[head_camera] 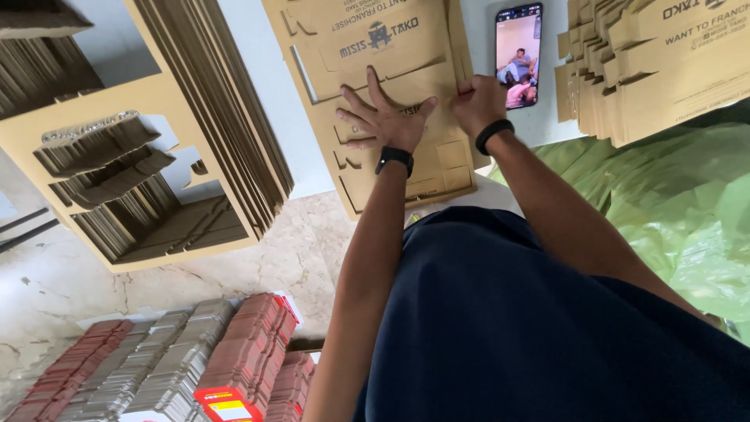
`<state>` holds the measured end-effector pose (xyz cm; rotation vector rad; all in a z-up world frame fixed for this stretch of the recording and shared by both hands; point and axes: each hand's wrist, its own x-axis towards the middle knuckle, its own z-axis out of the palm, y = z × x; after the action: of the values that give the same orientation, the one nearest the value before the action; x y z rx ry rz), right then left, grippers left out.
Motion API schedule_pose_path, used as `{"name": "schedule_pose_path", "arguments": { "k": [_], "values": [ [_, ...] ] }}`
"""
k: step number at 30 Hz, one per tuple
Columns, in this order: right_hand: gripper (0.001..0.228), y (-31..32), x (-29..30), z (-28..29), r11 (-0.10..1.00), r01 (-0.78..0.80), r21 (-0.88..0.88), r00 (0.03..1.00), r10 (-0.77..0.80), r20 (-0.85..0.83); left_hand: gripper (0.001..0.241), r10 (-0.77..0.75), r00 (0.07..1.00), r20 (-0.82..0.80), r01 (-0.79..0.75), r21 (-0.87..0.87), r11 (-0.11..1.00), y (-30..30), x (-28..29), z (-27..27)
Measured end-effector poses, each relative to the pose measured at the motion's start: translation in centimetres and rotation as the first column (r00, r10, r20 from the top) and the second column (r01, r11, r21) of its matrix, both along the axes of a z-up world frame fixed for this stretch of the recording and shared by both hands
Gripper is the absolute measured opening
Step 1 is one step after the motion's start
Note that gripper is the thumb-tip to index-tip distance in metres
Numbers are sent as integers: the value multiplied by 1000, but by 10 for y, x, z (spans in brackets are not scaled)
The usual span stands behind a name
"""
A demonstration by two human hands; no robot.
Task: Folding cardboard inserts and assembling them into a larger packaging structure.
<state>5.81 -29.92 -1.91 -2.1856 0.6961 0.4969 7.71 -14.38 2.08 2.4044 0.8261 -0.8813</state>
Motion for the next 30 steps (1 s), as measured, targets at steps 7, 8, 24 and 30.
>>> {"name": "schedule_pose_path", "arguments": {
  "k": [7, 8, 24, 30],
  "values": [
    [38, 9, 45, 74, 968, -45, 247, 929, 132, -347, 139, 72, 996, -57, -80, -161, 984, 9, 10, 16],
    [38, 15, 52, 79, 967, -46, 250, 929, 134, -346, 139, 73, 996, -57, -81, -157, 984, 10, 10, 15],
    [68, 11, 36, 42, 603, -796, 56, 584, 789, -188, 150, 44, 971, -234, -27, 74, 997, -4, 25, -1],
    [56, -2, 19, 32, 704, -709, 54, 704, 710, -5, 173, 36, 989, -145, -31, 38, 999, -1, 17, 8]
  ]
}}
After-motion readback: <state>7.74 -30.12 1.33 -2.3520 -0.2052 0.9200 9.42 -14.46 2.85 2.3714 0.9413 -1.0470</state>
